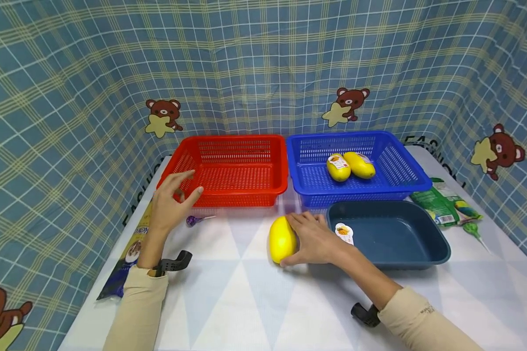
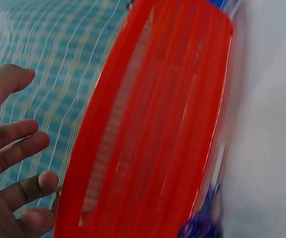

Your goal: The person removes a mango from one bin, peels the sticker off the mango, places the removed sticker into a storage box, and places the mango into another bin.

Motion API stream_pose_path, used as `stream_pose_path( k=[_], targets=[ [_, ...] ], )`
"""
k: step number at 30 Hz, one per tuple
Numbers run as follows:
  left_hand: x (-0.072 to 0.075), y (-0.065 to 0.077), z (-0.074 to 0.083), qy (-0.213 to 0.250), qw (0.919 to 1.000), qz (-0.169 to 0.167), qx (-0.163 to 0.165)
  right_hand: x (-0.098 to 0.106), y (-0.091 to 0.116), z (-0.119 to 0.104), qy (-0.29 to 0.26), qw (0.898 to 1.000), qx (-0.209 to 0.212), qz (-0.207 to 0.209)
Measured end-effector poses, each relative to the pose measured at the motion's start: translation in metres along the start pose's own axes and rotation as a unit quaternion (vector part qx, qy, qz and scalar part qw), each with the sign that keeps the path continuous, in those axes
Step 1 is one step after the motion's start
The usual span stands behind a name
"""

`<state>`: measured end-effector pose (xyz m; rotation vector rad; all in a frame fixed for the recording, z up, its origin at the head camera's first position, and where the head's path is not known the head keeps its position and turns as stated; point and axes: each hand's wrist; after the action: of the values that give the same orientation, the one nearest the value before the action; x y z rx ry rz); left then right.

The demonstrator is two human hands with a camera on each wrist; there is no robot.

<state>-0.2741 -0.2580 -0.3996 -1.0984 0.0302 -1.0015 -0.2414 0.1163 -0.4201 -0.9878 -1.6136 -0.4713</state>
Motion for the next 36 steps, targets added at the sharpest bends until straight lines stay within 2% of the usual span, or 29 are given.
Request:
stream_pose_path(
  k=[3,7,11,13,17,22,29,36],
  targets=[
    [0.01,-0.001,-0.01,-0.049,0.9983,0.026,0.018,-0.001,-0.001,-0.002,0.018,1.0,0.004,0.012],
    [0.018,0.001,-0.023,-0.06,0.9947,0.052,0.066,0.0,-0.001,-0.002,0.037,0.999,0.008,0.03],
    [0.021,0.007,-0.037,-0.057,0.9905,0.049,0.115,0.003,0.0,-0.002,0.032,0.999,0.009,0.041],
    [0.021,0.01,-0.044,-0.059,0.9891,0.04,0.129,0.006,0.0,-0.003,0.025,0.999,0.012,0.042],
    [0.021,0.013,-0.052,-0.052,0.9889,0.022,0.137,0.013,0.001,-0.007,0.009,0.999,0.016,0.047],
    [0.023,0.014,-0.055,-0.042,0.9888,0.004,0.144,0.027,-0.004,-0.015,-0.008,0.998,0.022,0.059],
    [0.023,0.016,-0.057,-0.04,0.9864,-0.003,0.159,0.051,-0.025,-0.028,-0.016,0.996,0.052,0.077],
    [0.021,0.016,-0.056,-0.042,0.9847,-0.001,0.169,0.069,-0.049,-0.031,-0.018,0.996,0.043,0.082]
  ],
)
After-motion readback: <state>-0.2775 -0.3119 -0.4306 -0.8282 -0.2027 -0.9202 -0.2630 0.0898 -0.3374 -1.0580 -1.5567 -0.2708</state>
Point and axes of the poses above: each hand's wrist, its own y-axis away from the middle knuckle, its own x-axis out of the back of the hand, z = x × y, and after that the axes turned 8 degrees about z, right-handed
